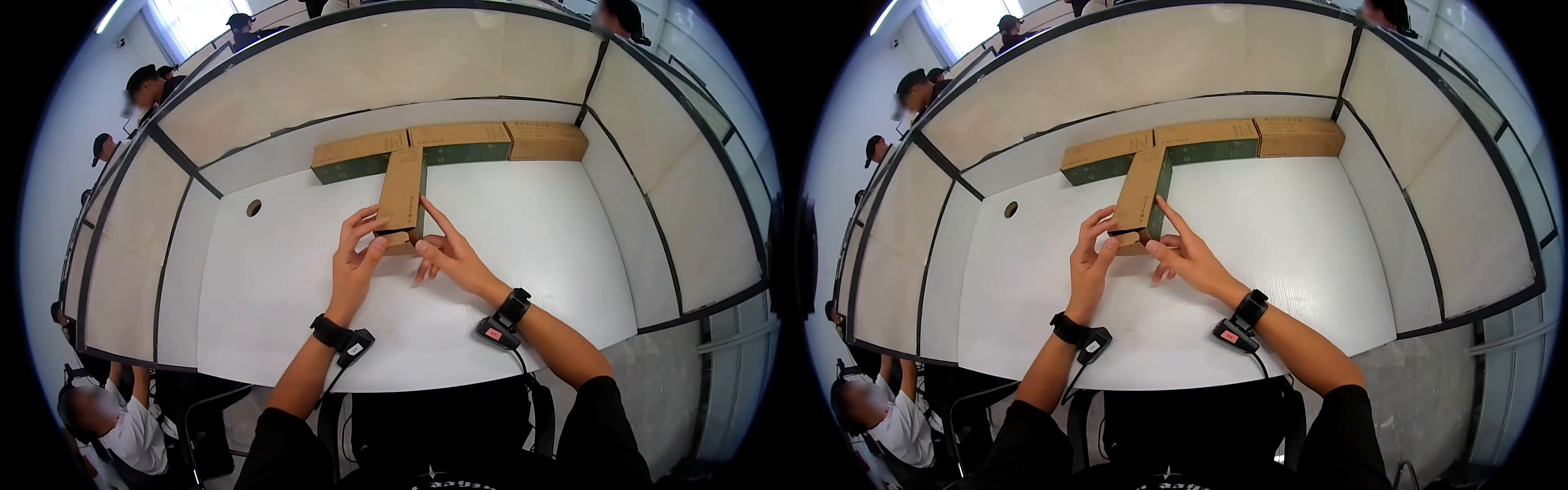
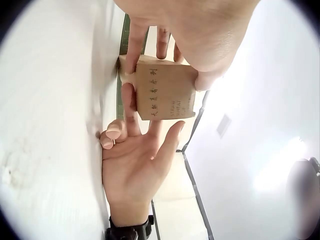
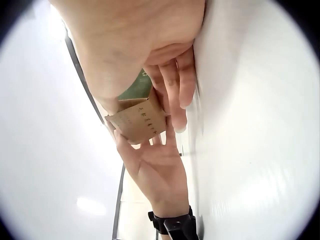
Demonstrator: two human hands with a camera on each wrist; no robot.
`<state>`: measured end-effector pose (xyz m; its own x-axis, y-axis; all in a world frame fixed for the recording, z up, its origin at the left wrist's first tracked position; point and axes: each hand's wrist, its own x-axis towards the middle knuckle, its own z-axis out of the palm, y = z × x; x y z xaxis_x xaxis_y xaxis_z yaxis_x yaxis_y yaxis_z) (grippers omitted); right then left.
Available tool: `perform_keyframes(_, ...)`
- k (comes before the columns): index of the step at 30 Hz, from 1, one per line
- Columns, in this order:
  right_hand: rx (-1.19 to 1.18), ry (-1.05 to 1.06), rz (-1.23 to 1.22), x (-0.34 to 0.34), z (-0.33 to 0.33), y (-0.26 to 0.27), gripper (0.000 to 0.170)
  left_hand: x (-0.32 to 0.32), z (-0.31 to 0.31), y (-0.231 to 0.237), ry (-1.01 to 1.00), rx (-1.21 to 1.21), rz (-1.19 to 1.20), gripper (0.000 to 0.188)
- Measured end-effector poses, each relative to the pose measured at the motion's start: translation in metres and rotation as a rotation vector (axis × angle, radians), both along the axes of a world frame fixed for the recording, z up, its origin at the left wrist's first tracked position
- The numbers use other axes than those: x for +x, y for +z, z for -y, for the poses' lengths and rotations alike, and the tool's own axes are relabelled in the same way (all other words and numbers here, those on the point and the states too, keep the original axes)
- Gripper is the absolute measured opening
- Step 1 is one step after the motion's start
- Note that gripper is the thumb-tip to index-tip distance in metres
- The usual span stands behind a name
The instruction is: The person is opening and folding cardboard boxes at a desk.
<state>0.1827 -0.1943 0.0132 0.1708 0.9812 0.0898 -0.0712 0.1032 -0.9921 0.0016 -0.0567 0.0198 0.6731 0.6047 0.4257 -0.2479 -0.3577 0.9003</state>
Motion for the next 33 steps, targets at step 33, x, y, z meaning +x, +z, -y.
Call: perform_keyframes(33, -0.022, 0.014, 0.051, -0.006, 0.003, 0.005, 0.098, -0.001, -0.006, -0.009, -0.097, -0.315, -0.084, 0.040)
